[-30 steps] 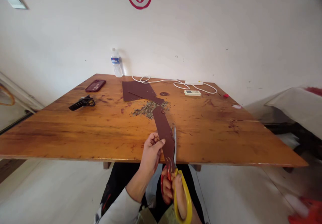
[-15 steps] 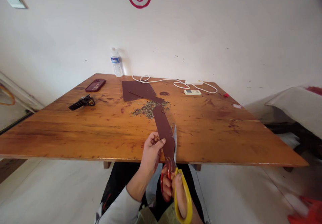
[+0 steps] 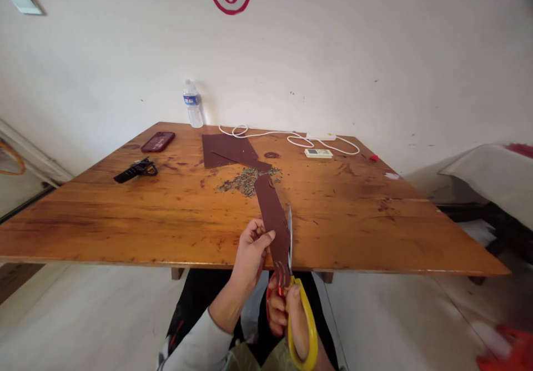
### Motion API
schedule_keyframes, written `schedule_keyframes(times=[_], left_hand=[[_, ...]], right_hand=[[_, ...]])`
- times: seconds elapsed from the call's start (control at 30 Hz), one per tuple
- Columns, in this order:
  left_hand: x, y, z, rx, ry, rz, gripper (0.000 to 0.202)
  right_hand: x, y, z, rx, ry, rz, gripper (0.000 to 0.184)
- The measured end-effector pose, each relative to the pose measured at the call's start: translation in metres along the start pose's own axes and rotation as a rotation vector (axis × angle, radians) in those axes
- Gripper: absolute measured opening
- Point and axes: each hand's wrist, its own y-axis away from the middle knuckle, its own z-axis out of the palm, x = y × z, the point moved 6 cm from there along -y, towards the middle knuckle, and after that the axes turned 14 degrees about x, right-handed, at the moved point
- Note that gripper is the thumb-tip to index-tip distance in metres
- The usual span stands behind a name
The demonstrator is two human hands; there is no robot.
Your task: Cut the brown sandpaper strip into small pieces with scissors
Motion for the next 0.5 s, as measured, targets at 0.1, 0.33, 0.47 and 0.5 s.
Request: schedule_keyframes(times=[0.1,0.33,0.47,0.5], left_hand=[[-0.0005,0.0001,0.0001,-0.009,-0.012,-0.006,0.037],[-0.0011,-0.0004,-0.0012,0.001,-0.025,-0.002,0.037],[-0.0009,-0.0002,-0.0014,0.009,-0.011,-0.003,0.039],[-0.0008,-0.0003,-0.0019,0.017,-0.011,-0.001,0.039]], right_hand=[[-0.0008,-0.0002,0.0004,0.038,-0.029,0.057,0.082],[-0.0045,0.0012,-0.0003,-0.003,-0.04,-0.016,0.075],[-0.0054,0.0017,0.0022,-0.041,-0.013,-0.017,0.077],[-0.0057,0.0023,0.0042,-0.057,-0.005,-0.012,0.078]])
